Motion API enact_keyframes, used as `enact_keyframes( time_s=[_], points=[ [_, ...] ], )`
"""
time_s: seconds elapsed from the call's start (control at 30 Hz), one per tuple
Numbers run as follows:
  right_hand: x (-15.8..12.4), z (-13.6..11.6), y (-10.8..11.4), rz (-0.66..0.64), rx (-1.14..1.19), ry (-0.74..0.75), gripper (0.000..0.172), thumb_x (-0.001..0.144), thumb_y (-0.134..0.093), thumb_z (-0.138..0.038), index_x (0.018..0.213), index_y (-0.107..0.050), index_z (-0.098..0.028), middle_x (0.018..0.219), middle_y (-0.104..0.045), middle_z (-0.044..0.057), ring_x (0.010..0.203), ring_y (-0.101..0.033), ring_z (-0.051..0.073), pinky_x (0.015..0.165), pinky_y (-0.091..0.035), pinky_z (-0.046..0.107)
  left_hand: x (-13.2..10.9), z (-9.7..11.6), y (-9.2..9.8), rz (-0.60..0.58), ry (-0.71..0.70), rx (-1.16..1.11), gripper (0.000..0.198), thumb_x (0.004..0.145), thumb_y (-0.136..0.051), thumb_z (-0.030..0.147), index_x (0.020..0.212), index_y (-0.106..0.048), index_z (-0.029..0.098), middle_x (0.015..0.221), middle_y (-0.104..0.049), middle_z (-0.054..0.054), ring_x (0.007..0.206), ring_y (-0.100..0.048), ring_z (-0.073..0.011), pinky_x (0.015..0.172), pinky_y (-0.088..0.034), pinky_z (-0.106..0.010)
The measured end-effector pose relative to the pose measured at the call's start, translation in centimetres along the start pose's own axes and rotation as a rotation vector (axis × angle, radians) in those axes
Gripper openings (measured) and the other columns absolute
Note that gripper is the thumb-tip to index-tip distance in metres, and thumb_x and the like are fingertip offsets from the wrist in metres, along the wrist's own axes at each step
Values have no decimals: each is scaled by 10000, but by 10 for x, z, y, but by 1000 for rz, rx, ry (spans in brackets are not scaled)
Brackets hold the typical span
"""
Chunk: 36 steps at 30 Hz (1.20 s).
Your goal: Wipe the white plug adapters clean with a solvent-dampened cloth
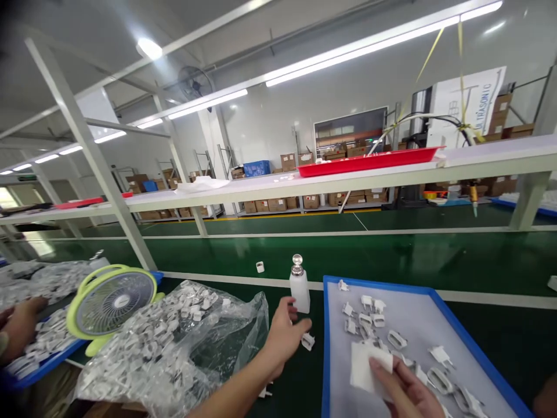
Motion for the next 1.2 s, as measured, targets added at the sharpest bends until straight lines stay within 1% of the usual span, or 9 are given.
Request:
enact_keyframes(
  time_s=[0.03, 0.1, 0.17, 0.3, 0.37, 0.5, 0.8, 1.03, 1.2],
  points=[
    [-1, -12, -6, -27, -34, -41, 1169, 443, -989, -444, 1451, -406, -332, 1645, -261, -25, 1402, -425, 277, 639, -595, 179, 19, 6, 2, 68, -8, 37, 635, 786, -740, 176, 1366, -488, 116, 1295, -565, -192, 1175, -574, -329, 936, -513, -434],
    [-10, -41, -25, -75, -71, -28, 1092, 539, -965, -402, 1467, -400, -288, 1562, -426, 15, 1334, -508, 247, 624, -595, 168, 52, 13, 3, 167, -38, 105, 690, 803, -756, 165, 1417, -442, 144, 1454, -456, -183, 1303, -485, -348, 1025, -469, -492],
    [-20, -65, -51, -137, -100, -8, 839, 661, -909, -296, 1383, -499, -177, 1404, -587, 94, 1173, -630, 246, 676, -624, 220, 76, 12, -2, 195, -45, 150, 522, 901, -703, 262, 1380, -507, 194, 1457, -488, -126, 1287, -516, -329, 1027, -476, -543],
    [-11, -86, -92, -239, -132, 55, 436, 818, -774, -195, 1213, -610, -112, 1207, -682, 113, 978, -693, 208, 740, -626, 270, 95, -1, -16, 119, -56, 208, 343, 960, -649, 333, 1260, -605, 174, 1236, -652, -88, 1034, -671, -238, 875, -582, -448],
    [4, -87, -104, -251, -162, 76, 314, 858, -737, -184, 1144, -633, -108, 1135, -690, 91, 907, -685, 162, 709, -606, 243, 96, -2, -19, 96, -103, 252, 323, 963, -646, 335, 1238, -615, 167, 1199, -667, -81, 996, -682, -225, 845, -593, -426],
    [27, -87, -125, -235, -155, 116, 164, 899, -680, -149, 1051, -626, -121, 1046, -661, 33, 834, -650, 102, 680, -575, 221, 96, 10, -16, 129, -221, 401, 335, 959, -649, 334, 1251, -609, 173, 1254, -644, -92, 1062, -662, -245, 887, -577, -454],
    [32, -79, -183, -351, 32, 134, 196, 938, -646, -246, 1100, -623, -139, 1076, -653, 42, 896, -656, 136, 752, -591, 297, 73, 54, 6, 146, -509, 787, 372, 951, -652, 352, 1279, -595, 184, 1332, -601, -102, 1169, -610, -282, 970, -525, -514],
    [28, -63, -205, -416, 43, 68, 176, 940, -631, -195, 1105, -621, -133, 1066, -657, 40, 874, -659, 127, 722, -590, 272, 50, 83, 25, 169, -611, 998, 393, 946, -650, 372, 1288, -586, 189, 1343, -587, -103, 1190, -588, -291, 995, -496, -529],
    [25, -60, -212, -407, 42, 43, 136, 948, -611, -174, 1076, -613, -126, 1048, -659, 36, 862, -661, 120, 711, -590, 260, 41, 90, 39, 180, -592, 1069, 408, 944, -652, 359, 1309, -575, 195, 1376, -565, -106, 1227, -563, -303, 1023, -470, -547]
  ],
)
Point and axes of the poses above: each hand's wrist, its own x-axis towards the middle knuckle, its own y-axis out of the back of the hand, z = x × y, the point moved 6 cm from there along x, towards the middle knuckle
